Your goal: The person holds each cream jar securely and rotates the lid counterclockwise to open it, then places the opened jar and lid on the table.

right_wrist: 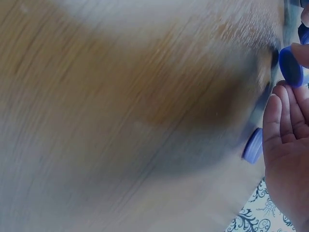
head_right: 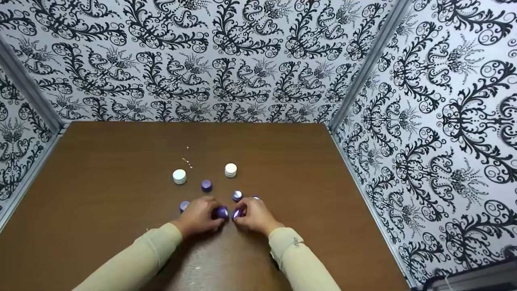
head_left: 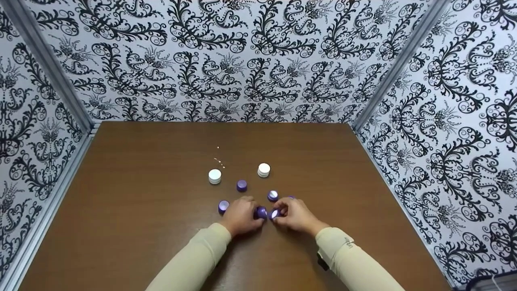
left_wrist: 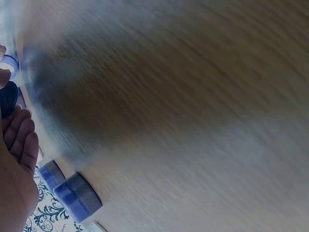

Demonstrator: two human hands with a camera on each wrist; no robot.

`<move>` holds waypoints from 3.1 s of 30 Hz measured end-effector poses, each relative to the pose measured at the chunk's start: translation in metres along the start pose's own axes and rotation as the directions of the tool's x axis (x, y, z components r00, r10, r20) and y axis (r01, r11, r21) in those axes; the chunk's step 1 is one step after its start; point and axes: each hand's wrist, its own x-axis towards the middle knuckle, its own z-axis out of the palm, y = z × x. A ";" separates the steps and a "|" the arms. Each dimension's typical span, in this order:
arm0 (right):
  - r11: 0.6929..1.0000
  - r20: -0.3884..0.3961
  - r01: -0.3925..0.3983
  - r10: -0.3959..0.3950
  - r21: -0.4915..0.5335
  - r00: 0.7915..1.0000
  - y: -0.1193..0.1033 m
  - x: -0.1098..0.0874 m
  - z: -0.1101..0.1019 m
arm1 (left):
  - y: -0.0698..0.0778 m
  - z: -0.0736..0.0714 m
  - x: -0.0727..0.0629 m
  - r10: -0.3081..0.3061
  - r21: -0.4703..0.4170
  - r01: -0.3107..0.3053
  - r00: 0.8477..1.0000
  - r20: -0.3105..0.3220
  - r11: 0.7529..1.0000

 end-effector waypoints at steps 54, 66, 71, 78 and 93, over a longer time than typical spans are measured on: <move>0.956 -0.001 0.033 -0.035 -0.292 0.999 0.002 0.003 0.001 | -0.005 0.017 0.000 0.042 0.191 -0.038 0.999 -0.015 0.981; 0.958 -0.003 0.019 -0.021 -0.285 1.000 0.000 0.001 0.001 | -0.002 0.016 -0.001 0.035 0.234 -0.038 0.999 0.015 0.971; 0.959 -0.002 0.017 -0.019 -0.282 1.000 0.001 0.001 0.001 | -0.001 0.016 -0.001 0.035 0.240 -0.040 0.999 0.024 0.970; 0.961 0.001 0.021 -0.022 -0.274 1.000 0.000 0.000 0.000 | 0.002 0.014 0.000 -0.009 0.234 -0.015 0.995 0.101 0.972; 0.954 0.003 0.055 -0.057 -0.293 0.998 -0.001 0.001 0.001 | 0.002 0.012 -0.002 -0.024 0.197 0.004 0.995 0.096 0.980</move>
